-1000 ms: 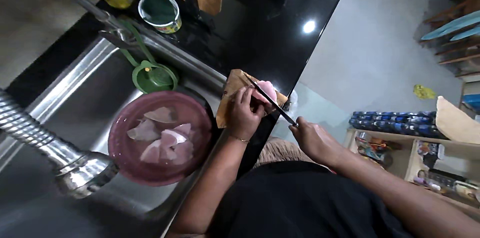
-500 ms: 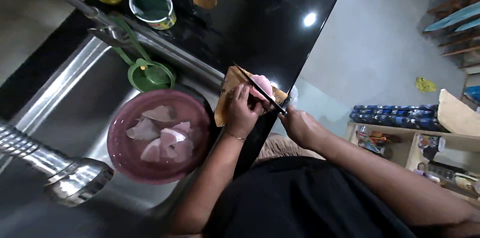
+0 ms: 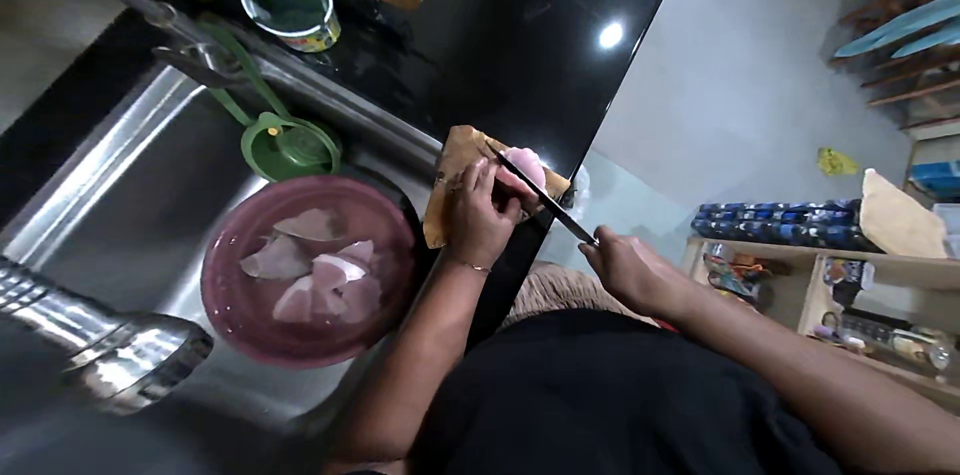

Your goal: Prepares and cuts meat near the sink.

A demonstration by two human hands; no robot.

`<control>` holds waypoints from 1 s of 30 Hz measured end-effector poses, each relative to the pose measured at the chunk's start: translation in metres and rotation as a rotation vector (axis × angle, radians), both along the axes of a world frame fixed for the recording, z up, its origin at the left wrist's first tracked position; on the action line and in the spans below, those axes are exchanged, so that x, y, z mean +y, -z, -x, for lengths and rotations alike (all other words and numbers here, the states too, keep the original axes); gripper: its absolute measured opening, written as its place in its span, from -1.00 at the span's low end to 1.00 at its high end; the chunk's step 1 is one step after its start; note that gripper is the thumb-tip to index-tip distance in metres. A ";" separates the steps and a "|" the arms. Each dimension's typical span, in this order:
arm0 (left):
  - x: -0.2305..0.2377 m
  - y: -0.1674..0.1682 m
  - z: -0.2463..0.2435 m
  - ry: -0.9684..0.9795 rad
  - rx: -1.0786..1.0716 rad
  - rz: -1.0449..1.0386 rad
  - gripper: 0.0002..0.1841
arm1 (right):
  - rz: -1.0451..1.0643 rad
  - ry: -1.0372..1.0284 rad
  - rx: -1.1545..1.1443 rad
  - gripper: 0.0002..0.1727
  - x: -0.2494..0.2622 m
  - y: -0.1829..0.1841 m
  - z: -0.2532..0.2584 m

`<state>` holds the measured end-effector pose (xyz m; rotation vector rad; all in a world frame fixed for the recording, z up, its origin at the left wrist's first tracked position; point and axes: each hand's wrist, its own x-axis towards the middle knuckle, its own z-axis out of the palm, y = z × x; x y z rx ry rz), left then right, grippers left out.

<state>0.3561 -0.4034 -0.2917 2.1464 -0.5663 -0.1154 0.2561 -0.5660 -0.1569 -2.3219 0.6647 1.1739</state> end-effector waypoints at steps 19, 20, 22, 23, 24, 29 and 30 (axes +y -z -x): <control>0.002 -0.001 0.001 -0.001 0.020 -0.006 -0.46 | -0.002 0.001 0.000 -0.52 -0.002 -0.001 0.011; 0.002 0.000 0.000 0.001 0.006 0.003 -0.47 | -0.003 0.002 0.000 -0.52 -0.001 -0.001 0.009; 0.002 0.001 0.000 0.002 -0.018 0.013 -0.49 | -0.012 -0.003 -0.017 -0.51 0.002 0.005 -0.002; 0.002 0.001 0.000 0.000 -0.021 0.012 -0.50 | -0.017 -0.013 -0.018 -0.50 0.005 0.009 -0.010; 0.003 0.000 -0.001 -0.005 -0.028 0.016 -0.50 | -0.017 -0.029 -0.024 -0.49 0.007 0.015 -0.018; 0.003 -0.002 -0.003 -0.019 -0.049 0.041 -0.56 | -0.010 -0.085 -0.125 -0.52 0.012 0.038 -0.051; 0.003 -0.001 -0.003 -0.024 -0.040 0.043 -0.56 | -0.002 -0.096 -0.128 -0.52 0.013 0.036 -0.053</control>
